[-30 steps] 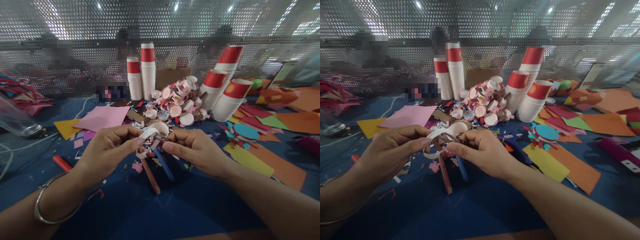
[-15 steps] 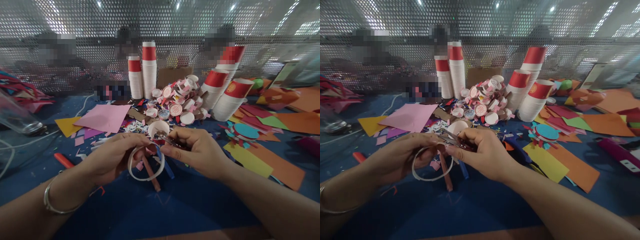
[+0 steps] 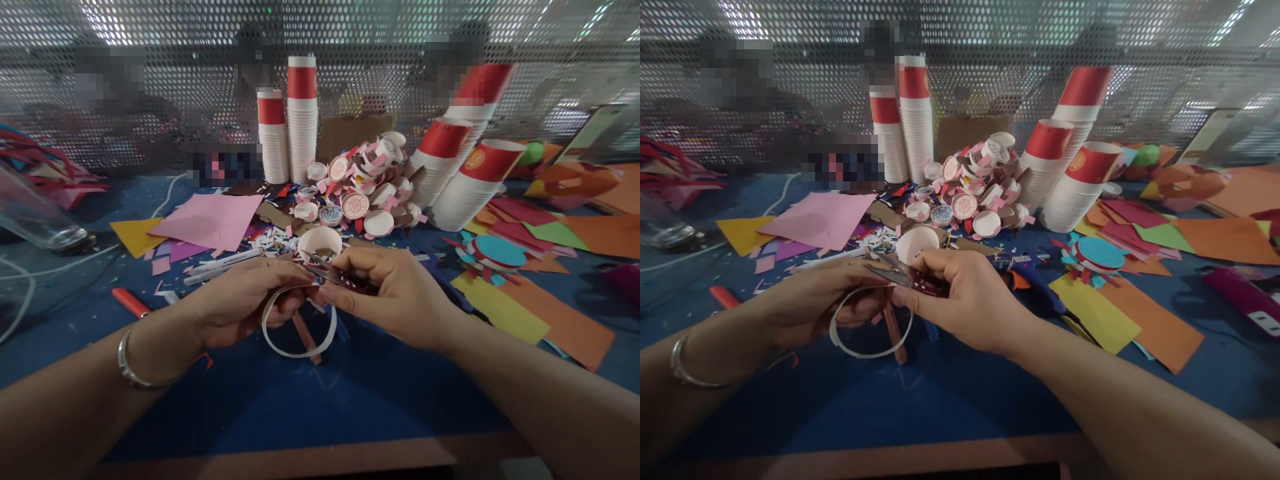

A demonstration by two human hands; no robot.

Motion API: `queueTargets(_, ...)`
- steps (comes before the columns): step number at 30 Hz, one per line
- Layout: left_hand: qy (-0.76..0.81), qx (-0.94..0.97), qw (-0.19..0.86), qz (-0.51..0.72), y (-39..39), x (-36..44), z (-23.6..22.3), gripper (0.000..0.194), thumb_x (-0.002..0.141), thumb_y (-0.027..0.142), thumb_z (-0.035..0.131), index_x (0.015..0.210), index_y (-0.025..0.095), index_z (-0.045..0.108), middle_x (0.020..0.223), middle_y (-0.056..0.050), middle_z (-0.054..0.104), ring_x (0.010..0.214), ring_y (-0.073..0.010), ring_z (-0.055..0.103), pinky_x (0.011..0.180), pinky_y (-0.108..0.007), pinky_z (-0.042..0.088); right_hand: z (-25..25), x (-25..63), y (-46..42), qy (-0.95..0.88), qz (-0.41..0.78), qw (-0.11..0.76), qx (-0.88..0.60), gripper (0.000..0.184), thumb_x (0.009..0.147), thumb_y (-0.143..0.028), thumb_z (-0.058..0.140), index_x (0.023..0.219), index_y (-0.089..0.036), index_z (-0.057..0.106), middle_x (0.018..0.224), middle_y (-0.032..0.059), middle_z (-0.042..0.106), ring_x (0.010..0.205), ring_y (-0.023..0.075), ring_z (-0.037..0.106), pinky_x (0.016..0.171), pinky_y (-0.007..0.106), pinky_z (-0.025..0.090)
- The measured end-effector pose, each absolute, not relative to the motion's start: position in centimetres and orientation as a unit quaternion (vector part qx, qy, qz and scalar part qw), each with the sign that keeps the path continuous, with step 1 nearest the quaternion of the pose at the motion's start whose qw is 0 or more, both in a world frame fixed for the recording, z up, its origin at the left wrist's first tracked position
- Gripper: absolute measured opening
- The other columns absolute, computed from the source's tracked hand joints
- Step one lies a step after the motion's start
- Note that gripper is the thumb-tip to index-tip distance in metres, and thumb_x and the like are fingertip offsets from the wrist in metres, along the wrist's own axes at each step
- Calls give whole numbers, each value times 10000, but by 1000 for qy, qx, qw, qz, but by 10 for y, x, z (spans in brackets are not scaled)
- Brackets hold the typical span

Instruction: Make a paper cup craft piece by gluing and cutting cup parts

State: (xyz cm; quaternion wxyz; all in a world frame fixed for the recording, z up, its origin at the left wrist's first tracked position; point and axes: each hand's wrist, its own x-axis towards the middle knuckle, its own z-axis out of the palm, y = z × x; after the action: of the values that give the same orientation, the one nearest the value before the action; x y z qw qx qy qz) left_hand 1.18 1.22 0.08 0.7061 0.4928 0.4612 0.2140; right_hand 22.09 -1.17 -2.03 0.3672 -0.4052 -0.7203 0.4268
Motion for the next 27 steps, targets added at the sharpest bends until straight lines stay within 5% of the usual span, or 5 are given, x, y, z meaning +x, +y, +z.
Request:
queueTargets(11, 449, 611, 614, 220, 9, 9, -3, 405, 944, 424, 625, 642, 154, 631, 566, 11, 564, 472, -71, 456, 447, -192, 304, -21, 220, -8, -695, 467, 371, -402, 237, 864, -354, 778, 804, -157, 661, 709, -18, 568, 639, 111, 446, 566, 260, 336)
queueTargets(18, 381, 684, 574, 243, 7, 7, -6, 448, 987, 530, 583, 752, 162, 681, 699, -22, 654, 637, -140, 640, 591, -245, 475, -18, 220, -6, -699, 452, 382, -401, 273, 857, -363, 777, 752, -159, 628, 662, -33, 513, 616, 105, 410, 553, 262, 317)
queueTargets(23, 354, 599, 661, 281, 9, 8, -12, 408, 1011, 416, 467, 848, 150, 731, 752, -78, 727, 658, -204, 717, 610, -301, 565, -17, 221, -6, -686, 476, 388, -391, 293, 902, -405, 714, 771, -154, 637, 692, -21, 516, 638, 112, 400, 575, 276, 309)
queueTargets(27, 323, 609, 678, 254, 5, 12, -8, 182, 914, 344, 708, 880, 165, 712, 801, -43, 740, 656, -210, 744, 595, -310, 606, -19, 222, -4, -677, 482, 393, -394, 262, 885, -368, 727, 769, -157, 625, 713, -19, 507, 662, 118, 402, 604, 287, 314)
